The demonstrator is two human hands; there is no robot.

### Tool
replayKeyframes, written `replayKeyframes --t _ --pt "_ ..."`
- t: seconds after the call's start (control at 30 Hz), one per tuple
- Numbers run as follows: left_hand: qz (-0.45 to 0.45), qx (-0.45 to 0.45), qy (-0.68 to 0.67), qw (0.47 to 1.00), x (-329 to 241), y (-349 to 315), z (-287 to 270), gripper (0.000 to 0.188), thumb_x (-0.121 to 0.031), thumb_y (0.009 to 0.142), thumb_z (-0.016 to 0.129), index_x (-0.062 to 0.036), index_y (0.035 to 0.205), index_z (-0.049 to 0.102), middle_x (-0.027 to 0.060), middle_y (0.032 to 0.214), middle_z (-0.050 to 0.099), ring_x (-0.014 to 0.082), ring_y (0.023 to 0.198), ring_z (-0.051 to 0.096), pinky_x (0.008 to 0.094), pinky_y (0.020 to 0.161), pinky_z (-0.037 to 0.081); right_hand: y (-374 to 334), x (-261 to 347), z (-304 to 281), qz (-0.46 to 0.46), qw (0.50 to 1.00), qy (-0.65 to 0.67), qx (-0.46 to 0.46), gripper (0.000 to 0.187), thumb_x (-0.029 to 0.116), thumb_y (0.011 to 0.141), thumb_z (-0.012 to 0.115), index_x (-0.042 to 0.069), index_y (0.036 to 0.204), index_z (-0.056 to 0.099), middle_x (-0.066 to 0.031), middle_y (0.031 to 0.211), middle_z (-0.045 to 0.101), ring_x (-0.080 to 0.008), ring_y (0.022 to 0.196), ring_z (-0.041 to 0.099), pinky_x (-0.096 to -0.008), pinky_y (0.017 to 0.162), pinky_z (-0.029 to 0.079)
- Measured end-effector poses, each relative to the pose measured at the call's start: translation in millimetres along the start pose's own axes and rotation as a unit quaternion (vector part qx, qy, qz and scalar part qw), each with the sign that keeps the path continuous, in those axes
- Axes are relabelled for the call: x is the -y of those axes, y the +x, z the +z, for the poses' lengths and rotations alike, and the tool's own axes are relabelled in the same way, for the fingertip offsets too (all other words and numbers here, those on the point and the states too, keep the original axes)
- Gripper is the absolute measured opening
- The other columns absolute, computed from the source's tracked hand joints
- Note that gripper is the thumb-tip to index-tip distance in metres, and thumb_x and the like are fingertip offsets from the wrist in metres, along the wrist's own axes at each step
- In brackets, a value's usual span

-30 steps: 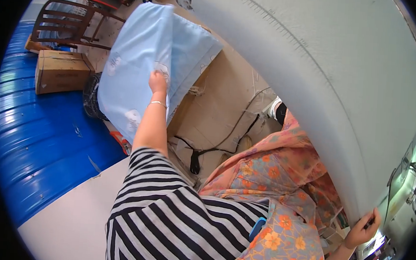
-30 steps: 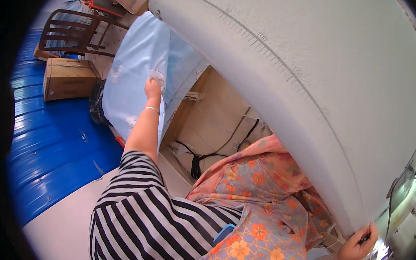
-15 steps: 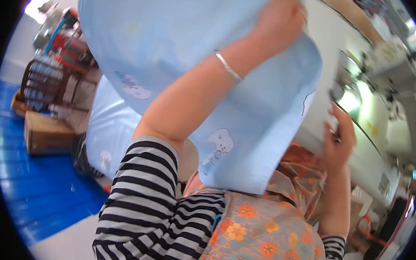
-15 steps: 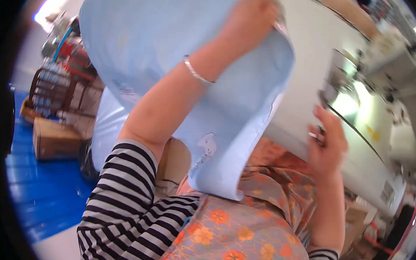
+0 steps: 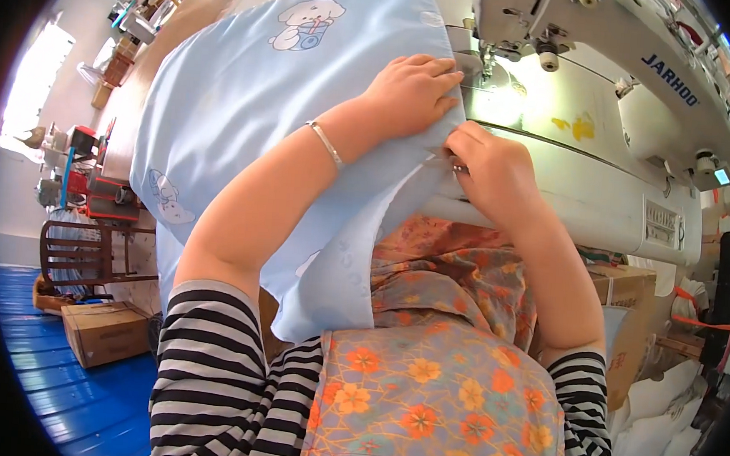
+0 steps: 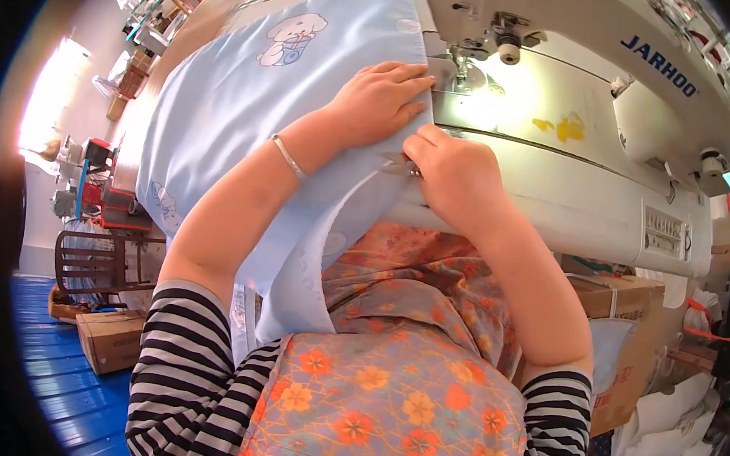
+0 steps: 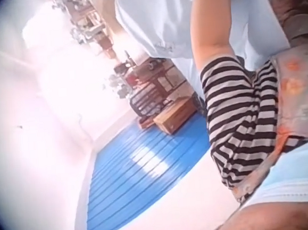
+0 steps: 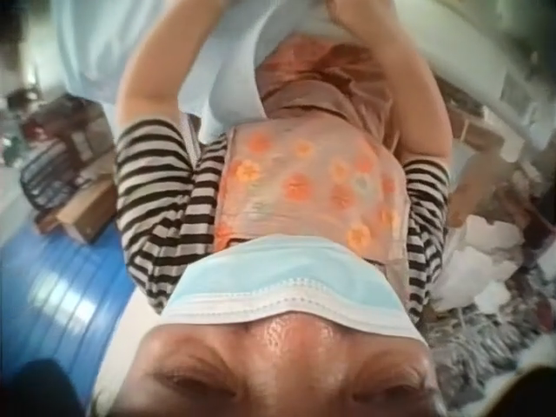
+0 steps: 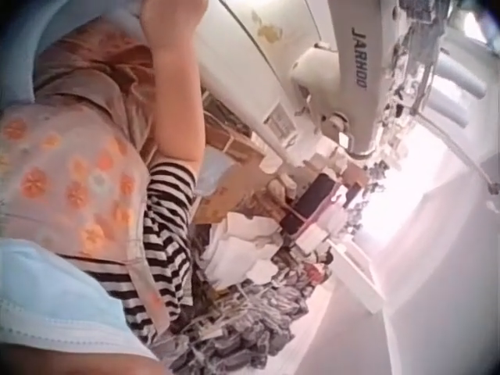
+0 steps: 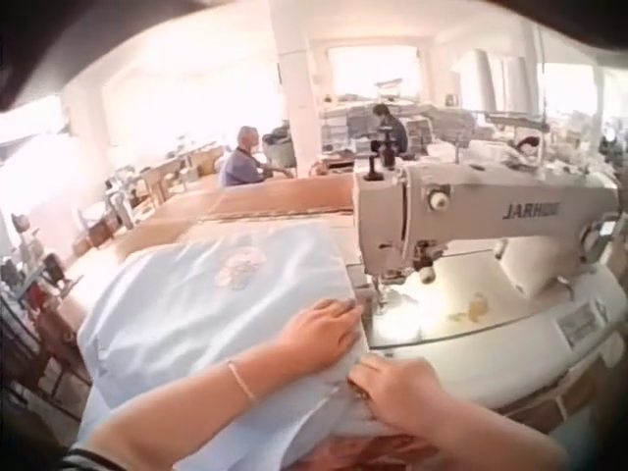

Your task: Sewing pocket fabric pieces onto light blue textile panels using an industrial sewing machine.

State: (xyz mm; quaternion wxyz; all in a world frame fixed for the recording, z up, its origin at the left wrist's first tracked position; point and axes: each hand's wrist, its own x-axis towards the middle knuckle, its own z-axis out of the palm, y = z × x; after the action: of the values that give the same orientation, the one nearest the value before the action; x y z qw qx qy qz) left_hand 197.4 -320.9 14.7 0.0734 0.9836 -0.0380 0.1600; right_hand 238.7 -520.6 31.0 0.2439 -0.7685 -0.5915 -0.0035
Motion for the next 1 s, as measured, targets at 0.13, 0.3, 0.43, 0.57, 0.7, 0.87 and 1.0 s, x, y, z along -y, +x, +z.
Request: replayKeyframes --t 0.13,0.3,0.43,0.57,0.7,0.87,1.0 --pt "0.019 -0.022 -0.018 0.999 -6 5 9 0.038 -0.022 0.091 0.055 -0.0041 0.124 0.060 0.0115 0.136 0.053 0.0299 0.124 0.050 0.0408 0.105 0.038 -7 -14 -1 -0.004 0.996 0.069 -0.052 0.020 -0.003 0.069 0.064 0.006 0.086 0.058 -0.0100 0.086 0.058 -0.0326 0.076 0.060 -0.0393 0.065 0.049" --pt "0.017 -0.020 -0.039 0.999 -17 25 8 0.034 -0.019 0.090 0.056 -0.0001 0.117 0.062 0.0152 0.133 0.054 0.0315 0.119 0.054 0.0402 0.102 0.042 -21 -37 -23 0.045 0.996 0.055 -0.048 0.012 0.001 0.075 0.063 0.004 0.085 0.058 -0.0106 0.086 0.058 -0.0329 0.078 0.058 -0.0392 0.068 0.047" --pt "0.020 -0.014 -0.076 0.997 -12 6 -2 0.032 -0.019 0.088 0.058 -0.0018 0.114 0.063 0.0169 0.129 0.056 0.0345 0.118 0.053 0.0415 0.102 0.042 -78 -57 -35 0.089 0.987 0.075 -0.113 0.011 0.001 0.076 0.063 0.003 0.086 0.058 -0.0102 0.083 0.055 -0.0289 0.071 0.053 -0.0347 0.064 0.043" --pt "-0.102 -0.050 0.005 0.994 36 -69 -40 0.033 -0.019 0.085 0.062 -0.0044 0.114 0.064 0.0179 0.130 0.056 0.0373 0.119 0.052 0.0439 0.102 0.041 -156 -50 -60 0.204 0.970 0.059 -0.119 0.015 -0.008 0.072 0.055 0.002 0.084 0.058 -0.0104 0.086 0.057 -0.0188 0.067 0.049 -0.0277 0.058 0.039" --pt "-0.429 -0.024 0.176 0.886 150 -183 -81 0.048 -0.035 0.090 0.057 -0.0049 0.127 0.057 0.0203 0.136 0.050 0.0361 0.125 0.048 0.0447 0.109 0.034 -204 -48 -55 0.242 0.951 0.064 -0.180 0.018 -0.012 0.071 0.051 0.001 0.083 0.056 -0.0103 0.094 0.060 -0.0166 0.066 0.047 -0.0257 0.057 0.038" --pt "-0.539 -0.027 0.123 0.833 190 -218 -110 0.060 -0.041 0.084 0.066 -0.0007 0.127 0.056 0.0192 0.119 0.062 0.0317 0.106 0.061 0.0400 0.092 0.048 -211 -51 -47 0.241 0.946 0.045 -0.214 0.018 -0.012 0.073 0.051 0.002 0.084 0.057 -0.0102 0.105 0.063 -0.0163 0.072 0.054 -0.0248 0.061 0.041" --pt "-0.454 -0.089 -0.043 0.886 232 -223 -103 0.044 -0.035 0.080 0.069 0.0014 0.104 0.065 0.0162 0.087 0.069 0.0286 0.080 0.066 0.0373 0.076 0.050 -200 -56 -45 0.220 0.935 0.014 -0.277 0.015 -0.010 0.076 0.051 0.001 0.084 0.057 -0.0090 0.103 0.065 -0.0143 0.071 0.053 -0.0252 0.062 0.043"
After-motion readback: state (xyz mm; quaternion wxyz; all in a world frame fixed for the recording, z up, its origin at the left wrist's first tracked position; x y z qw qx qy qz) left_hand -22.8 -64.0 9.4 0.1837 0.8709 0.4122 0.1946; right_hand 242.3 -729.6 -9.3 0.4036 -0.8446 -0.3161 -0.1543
